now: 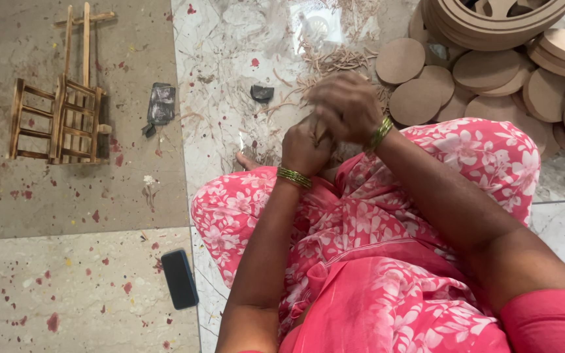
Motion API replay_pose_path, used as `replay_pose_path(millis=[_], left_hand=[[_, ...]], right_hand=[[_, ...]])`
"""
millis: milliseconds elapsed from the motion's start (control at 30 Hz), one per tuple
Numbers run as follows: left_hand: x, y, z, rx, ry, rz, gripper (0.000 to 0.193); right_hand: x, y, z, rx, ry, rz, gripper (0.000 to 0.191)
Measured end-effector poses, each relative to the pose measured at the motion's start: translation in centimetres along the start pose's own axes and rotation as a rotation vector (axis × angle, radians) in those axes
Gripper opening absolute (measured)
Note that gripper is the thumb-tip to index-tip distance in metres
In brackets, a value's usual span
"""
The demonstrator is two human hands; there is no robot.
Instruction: The person sits on the floor and sands decorative wooden wheel-shaped cutouts and round wooden discs using a sanding block, rubbing the surfaces and edges, then sets finished pieces onto a pile of similar wooden pieces beside them.
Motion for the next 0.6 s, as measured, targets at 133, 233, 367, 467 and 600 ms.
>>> replay_pose_path(millis=[133, 233, 367, 467, 600], left_hand=[[-1.4, -2.1, 0.8, -0.031, 0.152, 0.200, 0.042], [-0.3, -3.8, 0.8, -0.059, 0.069, 0.443, 0.034], [2.1, -6.3, -0.1, -0.119, -0.050, 1.021, 0.023], [2.4, -6.3, -1.7, -0.067, -0.111, 1.484, 0.020], [0.5, -5.5, -2.6, 0.079, -0.140, 1.630, 0.034]], right_hand=[[-12.9, -1.4, 7.1, -0.554, 0.763, -0.506, 0.033], [-17.0, -2.6, 13.6, -0.923, 1.167, -0.620, 0.031], [-14.7, -4.7, 12.4, -0.778, 1.097, -0.480, 0.027], [-11.3, -3.3, 9.6, -0.708, 1.136, -0.989, 0.028], [-7.5, -6.0, 6.2, -0.659, 1.021, -1.338, 0.026]])
Point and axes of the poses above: each hand's wrist, its own z-axis away from the middle knuckle, its own y-axis out of the palm, x = y × z, the point moved 10 cm from there along -z, towards the middle knuckle, and after that the axes turned 12 degrees about -y, right-handed, at the moved point
